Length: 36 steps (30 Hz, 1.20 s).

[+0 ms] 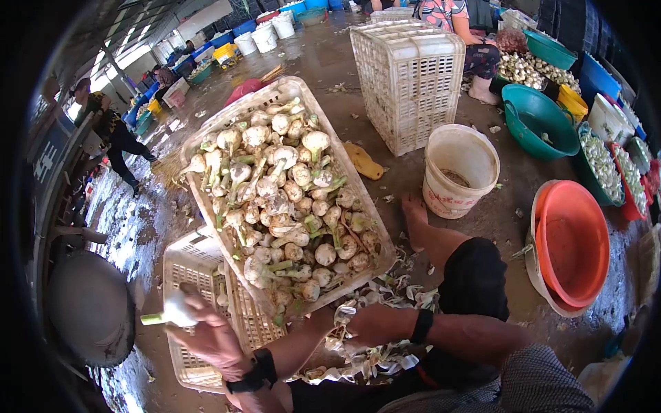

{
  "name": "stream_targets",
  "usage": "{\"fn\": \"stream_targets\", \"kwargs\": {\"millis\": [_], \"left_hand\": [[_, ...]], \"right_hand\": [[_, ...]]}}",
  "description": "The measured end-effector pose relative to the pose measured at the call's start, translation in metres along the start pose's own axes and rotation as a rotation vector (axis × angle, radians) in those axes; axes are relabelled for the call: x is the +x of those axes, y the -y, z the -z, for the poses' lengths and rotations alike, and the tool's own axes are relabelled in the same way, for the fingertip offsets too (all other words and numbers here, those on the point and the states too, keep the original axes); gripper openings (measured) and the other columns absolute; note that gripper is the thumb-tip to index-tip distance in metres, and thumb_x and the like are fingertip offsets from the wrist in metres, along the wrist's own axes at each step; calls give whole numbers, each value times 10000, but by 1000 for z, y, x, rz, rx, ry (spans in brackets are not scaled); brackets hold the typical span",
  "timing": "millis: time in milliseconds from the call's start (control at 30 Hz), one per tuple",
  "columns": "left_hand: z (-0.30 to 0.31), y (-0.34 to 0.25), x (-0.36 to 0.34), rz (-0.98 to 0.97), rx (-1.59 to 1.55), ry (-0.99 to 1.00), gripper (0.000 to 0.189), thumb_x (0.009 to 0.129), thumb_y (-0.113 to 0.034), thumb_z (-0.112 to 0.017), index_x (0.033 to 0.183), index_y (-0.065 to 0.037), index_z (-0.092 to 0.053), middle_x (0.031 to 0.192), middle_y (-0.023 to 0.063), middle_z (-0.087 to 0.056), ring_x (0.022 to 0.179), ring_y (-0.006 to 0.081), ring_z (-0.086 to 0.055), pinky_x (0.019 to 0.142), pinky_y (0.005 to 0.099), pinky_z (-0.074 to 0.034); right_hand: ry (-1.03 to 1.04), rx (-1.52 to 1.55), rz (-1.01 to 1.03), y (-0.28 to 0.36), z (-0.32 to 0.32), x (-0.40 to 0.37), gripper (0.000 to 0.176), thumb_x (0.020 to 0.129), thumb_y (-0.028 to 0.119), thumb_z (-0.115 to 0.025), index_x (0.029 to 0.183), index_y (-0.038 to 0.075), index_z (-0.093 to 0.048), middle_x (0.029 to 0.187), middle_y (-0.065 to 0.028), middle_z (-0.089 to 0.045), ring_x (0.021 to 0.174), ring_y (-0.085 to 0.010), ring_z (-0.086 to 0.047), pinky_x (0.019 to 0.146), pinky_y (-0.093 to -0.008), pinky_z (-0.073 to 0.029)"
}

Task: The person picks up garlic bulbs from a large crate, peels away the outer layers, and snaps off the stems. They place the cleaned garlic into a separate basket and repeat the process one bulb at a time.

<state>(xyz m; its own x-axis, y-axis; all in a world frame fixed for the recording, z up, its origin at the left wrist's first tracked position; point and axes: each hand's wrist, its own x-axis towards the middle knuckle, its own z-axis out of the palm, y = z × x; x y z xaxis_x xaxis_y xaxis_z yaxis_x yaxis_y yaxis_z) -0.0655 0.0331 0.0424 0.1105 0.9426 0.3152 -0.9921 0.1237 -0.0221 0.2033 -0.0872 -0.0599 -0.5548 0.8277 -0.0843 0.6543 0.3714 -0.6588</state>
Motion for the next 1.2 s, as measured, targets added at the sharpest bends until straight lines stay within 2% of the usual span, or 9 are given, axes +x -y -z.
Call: {"fn": "stream_targets", "kwargs": {"millis": [133, 233, 367, 533, 633, 733, 833, 1167, 1200], "left_hand": [[-7, -28, -6, -213, 87, -120, 744, 880, -448, -665, 1376, 25, -376, 1334, 296, -459, 1020, 348, -648, 759, 398, -620], [-5, -21, -2, 118, 259, 263, 719, 922, -526, -568, 1343, 41, -432, 1274, 216, -562, 909, 262, -675, 743, 351, -596], [-3, 10, -16, 183, 438, 46, 631, 946, -539, -518, 1297, -14, -515, 1145, 184, -658, 801, 161, -632, 644, 287, -524], [7, 31, -27, 281, 619, -62, 642, 913, -563, -547, 1238, -10, -534, 1060, 184, -662, 778, 255, -649, 617, 387, -546], [13, 35, -31, 292, 711, -48, 646, 908, -542, -564, 1256, 0, -518, 1073, 202, -647, 773, 274, -646, 618, 400, -547], [16, 39, -31, 364, 786, -43, 650, 891, -519, -597, 1256, 12, -509, 1081, 213, -636, 787, 295, -651, 644, 409, -558], [14, 45, -33, 456, 619, -78, 577, 873, -358, -676, 1261, 39, -517, 1110, 228, -639, 900, 304, -672, 811, 396, -553], [21, 61, -38, 509, 1016, -210, 550, 839, -280, -730, 1245, 32, -529, 1081, 178, -638, 855, 270, -658, 726, 358, -555], [22, 64, -39, 509, 1018, -209, 550, 839, -280, -730, 1245, 32, -529, 1081, 178, -638, 855, 270, -658, 726, 358, -555]], "right_hand": [[-65, -22, 46, -18, -19, 16, 328, 895, 330, -600, 799, 16, -603, 672, -191, -600, 659, -400, -617, 585, -471, -493], [-385, -4, -82, -36, 5, 31, 238, 875, 259, -612, 813, 29, -594, 680, -182, -590, 660, -388, -606, 608, -474, -490], [-574, -171, -265, -60, 59, 48, 183, 824, 202, -611, 895, 37, -578, 753, -203, -606, 727, -386, -617, 643, -480, -492], [-418, -437, -327, -77, 64, 84, 183, 811, 138, -587, 961, 35, -565, 886, -223, -611, 776, -394, -636, 636, -468, -513], [-291, -650, -429, -76, 46, 99, 330, 808, 102, -605, 1132, 59, -558, 971, -219, -582, 809, -350, -657, 627, -423, -535], [-314, -654, -452, -71, 44, 97, 371, 819, 168, -647, 1165, 67, -558, 953, -211, -575, 767, -345, -654, 618, -421, -530], [-330, -634, -411, -72, 42, 93, 439, 827, 261, -679, 1199, 75, -536, 944, -211, -568, 738, -348, -648, 617, -419, -524], [-494, -321, -344, -32, 74, 64, 649, 773, 354, -743, 1313, 119, -472, 1047, -220, -585, 737, -351, -664, 622, -453, -527], [-542, -265, -221, -26, 75, 61, 644, 772, 340, -741, 1312, 112, -475, 1060, -213, -584, 743, -353, -664, 629, -448, -532]]}}
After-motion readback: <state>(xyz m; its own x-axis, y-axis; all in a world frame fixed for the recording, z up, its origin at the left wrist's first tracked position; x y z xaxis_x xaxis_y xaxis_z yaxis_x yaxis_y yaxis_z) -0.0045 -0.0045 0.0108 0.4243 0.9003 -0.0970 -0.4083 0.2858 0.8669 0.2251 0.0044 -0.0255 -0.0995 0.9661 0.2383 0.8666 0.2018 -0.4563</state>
